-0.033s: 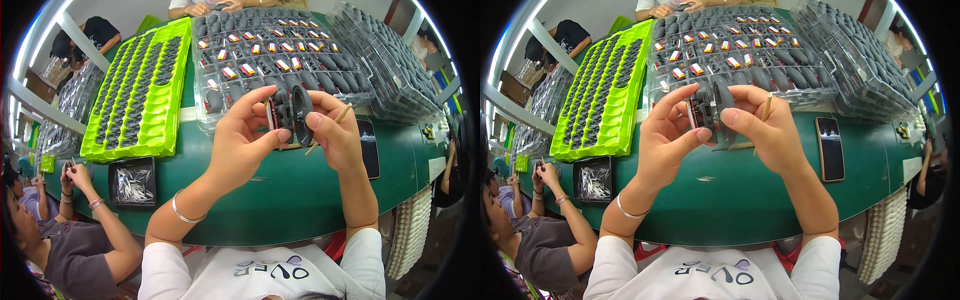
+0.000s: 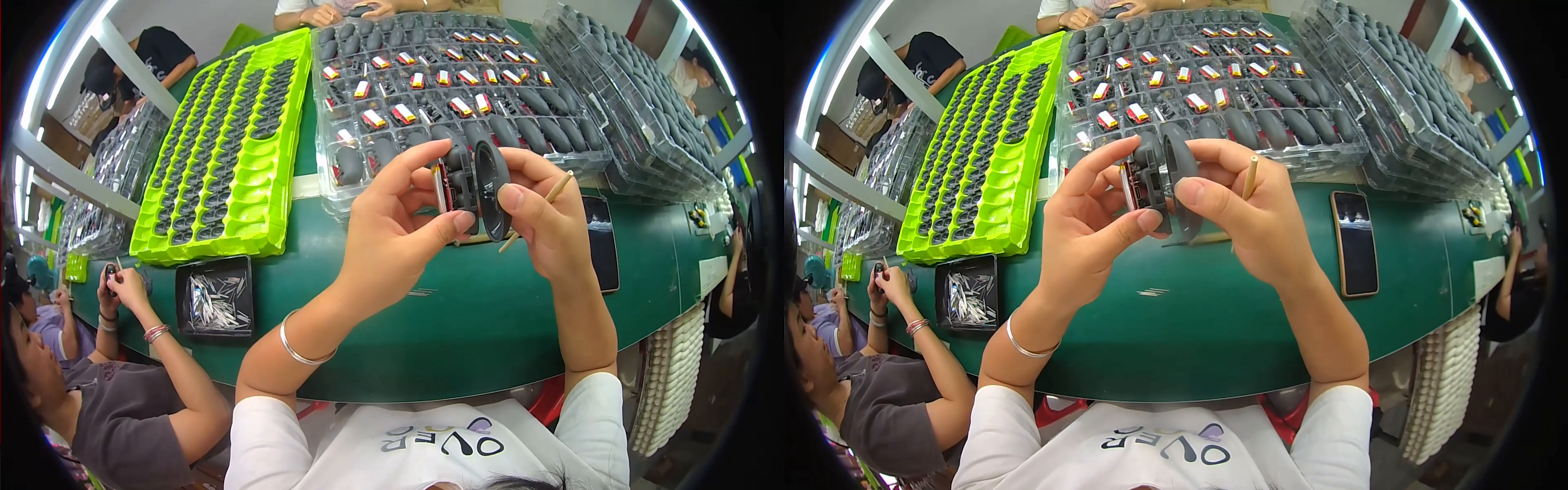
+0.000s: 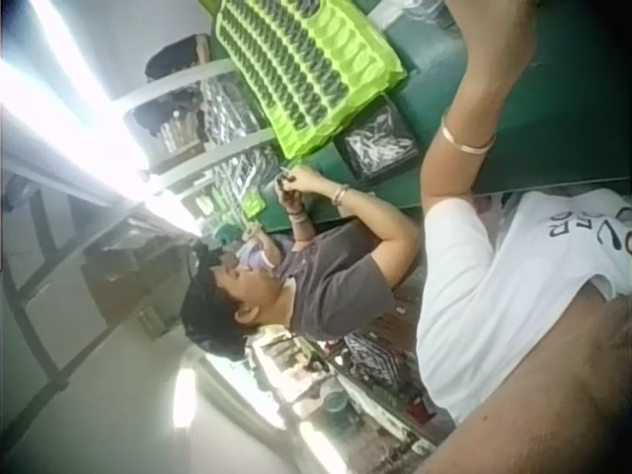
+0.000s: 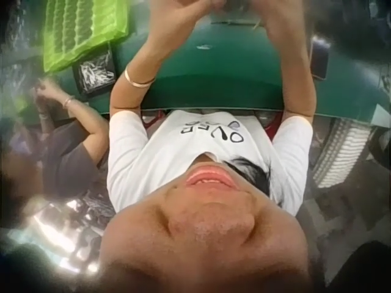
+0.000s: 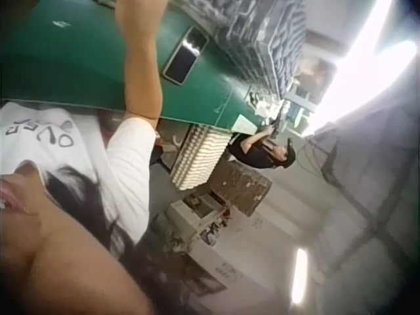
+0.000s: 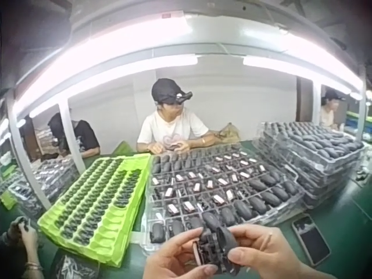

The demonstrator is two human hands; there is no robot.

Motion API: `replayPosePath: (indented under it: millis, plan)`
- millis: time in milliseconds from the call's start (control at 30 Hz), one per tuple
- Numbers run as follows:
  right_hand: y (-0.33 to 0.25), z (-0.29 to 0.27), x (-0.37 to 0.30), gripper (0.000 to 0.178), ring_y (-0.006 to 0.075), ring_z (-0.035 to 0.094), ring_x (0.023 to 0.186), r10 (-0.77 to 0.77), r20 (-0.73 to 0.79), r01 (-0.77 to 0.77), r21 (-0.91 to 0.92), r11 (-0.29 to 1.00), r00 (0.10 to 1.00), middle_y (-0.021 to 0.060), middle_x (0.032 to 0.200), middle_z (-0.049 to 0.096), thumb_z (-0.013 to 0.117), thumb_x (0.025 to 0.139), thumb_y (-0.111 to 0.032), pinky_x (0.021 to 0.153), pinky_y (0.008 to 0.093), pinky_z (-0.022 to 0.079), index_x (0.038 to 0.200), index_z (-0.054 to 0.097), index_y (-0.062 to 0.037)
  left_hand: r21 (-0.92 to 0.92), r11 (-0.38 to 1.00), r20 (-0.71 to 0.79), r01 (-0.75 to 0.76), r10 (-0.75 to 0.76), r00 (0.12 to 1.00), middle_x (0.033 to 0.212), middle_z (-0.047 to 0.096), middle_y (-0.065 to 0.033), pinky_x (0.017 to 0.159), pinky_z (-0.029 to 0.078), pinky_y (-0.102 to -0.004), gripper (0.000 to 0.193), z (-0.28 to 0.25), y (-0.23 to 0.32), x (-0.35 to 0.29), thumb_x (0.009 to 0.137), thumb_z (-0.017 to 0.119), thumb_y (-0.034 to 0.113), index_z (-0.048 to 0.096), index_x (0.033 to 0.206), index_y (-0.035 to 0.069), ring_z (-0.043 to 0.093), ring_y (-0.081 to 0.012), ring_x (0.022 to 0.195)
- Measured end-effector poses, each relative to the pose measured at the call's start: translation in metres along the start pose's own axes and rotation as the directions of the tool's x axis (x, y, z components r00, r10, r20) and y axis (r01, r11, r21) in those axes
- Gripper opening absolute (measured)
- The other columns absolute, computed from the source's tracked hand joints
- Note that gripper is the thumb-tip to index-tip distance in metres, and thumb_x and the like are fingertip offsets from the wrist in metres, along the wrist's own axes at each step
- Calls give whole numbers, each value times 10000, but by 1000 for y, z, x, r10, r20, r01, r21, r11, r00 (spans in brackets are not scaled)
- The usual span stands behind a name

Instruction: The person assembles the internal components of a computer mouse-like electronic device by positioning a circuit board, a battery, and other internal components into a mouse housing. The person uses a small wooden stick to precisely place the parts.

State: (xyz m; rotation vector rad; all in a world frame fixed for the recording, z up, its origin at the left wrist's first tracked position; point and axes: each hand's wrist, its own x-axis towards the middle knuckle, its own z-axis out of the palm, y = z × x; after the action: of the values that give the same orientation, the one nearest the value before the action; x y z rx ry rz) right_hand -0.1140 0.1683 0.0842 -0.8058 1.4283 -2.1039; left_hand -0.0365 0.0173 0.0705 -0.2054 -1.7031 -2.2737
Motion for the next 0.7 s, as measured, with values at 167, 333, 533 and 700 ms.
replayPosePath:
  millis: [167,333,533,700]
  plan:
    - [0,0,0,399,116,581,785,-24,14,25,-72,997,1000,106,901,611,563,832,-101,691,236,466,1166,421,63,21,1000,-7,-12,12,1000,941,537,-96,696,549,-279,550,-1,-3,1,737,634,-55,408,1234,17,572,-156,868]
    - [2,5,1,474,94,565,738,-55,3,55,-119,991,998,92,830,607,547,844,-96,640,207,440,1248,325,13,60,998,-21,-26,27,999,935,536,-90,700,540,-254,546,-3,-4,2,732,635,-58,417,1227,22,578,-141,841]
    - [-4,-1,-1,481,62,525,683,-57,25,60,-164,985,998,53,772,581,526,862,-114,588,180,401,1271,299,-2,84,995,-14,-56,57,998,922,537,-83,699,533,-243,537,0,-2,0,727,627,-69,426,1217,16,582,-132,830]
    - [0,3,-2,483,59,514,684,-107,25,110,-274,955,994,55,765,585,524,864,-113,594,177,396,1276,294,-7,110,993,-19,-35,37,999,919,548,-76,725,507,-251,580,1,-3,0,711,675,-41,417,1230,-12,565,-141,865]
